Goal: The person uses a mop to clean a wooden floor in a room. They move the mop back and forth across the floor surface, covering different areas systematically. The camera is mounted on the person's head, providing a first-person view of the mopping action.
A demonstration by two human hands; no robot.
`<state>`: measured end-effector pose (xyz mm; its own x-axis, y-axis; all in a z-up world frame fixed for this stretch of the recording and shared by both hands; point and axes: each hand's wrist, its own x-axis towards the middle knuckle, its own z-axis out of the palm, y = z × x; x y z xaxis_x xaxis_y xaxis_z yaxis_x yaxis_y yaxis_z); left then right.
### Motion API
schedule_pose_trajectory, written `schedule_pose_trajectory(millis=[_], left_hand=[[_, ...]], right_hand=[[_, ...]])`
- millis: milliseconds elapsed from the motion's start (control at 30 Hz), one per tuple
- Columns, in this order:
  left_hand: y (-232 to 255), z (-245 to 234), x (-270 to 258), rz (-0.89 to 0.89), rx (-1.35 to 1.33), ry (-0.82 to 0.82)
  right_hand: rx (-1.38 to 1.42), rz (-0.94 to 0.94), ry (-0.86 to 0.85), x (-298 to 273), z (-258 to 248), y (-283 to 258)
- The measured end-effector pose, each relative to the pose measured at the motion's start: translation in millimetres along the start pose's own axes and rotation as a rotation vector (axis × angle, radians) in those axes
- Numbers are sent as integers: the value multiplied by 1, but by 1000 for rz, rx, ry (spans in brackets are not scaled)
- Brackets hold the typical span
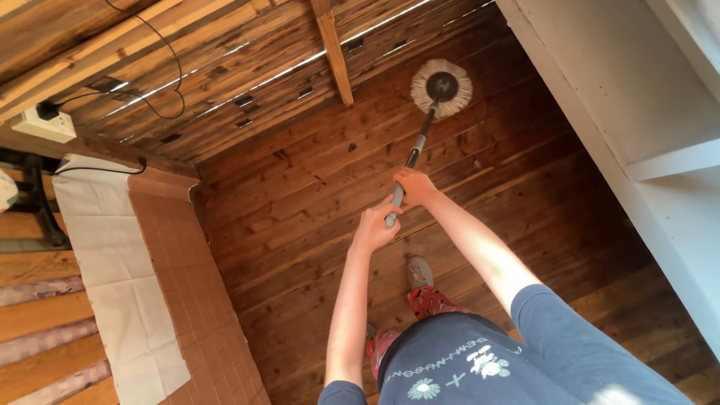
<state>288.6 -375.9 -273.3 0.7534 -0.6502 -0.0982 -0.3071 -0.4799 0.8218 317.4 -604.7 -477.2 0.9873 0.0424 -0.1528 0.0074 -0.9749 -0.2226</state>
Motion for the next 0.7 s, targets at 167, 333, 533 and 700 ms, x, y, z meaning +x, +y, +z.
schedule_pose_trajectory(millis=[167, 333, 533, 700], left_hand=[[-9, -5, 6, -41, -15, -119], [-12, -1, -14, -62, 0, -223], [-30, 11, -61, -10, 3, -346], [-11, -6, -111, -52, 83, -455]], right_hand=[[-46, 16, -40, -12, -3, -2], [-61, 42, -36, -50, -1, -13], [-74, 38, -43, -112, 10, -45], [-46, 47, -16, -162, 42, -73]])
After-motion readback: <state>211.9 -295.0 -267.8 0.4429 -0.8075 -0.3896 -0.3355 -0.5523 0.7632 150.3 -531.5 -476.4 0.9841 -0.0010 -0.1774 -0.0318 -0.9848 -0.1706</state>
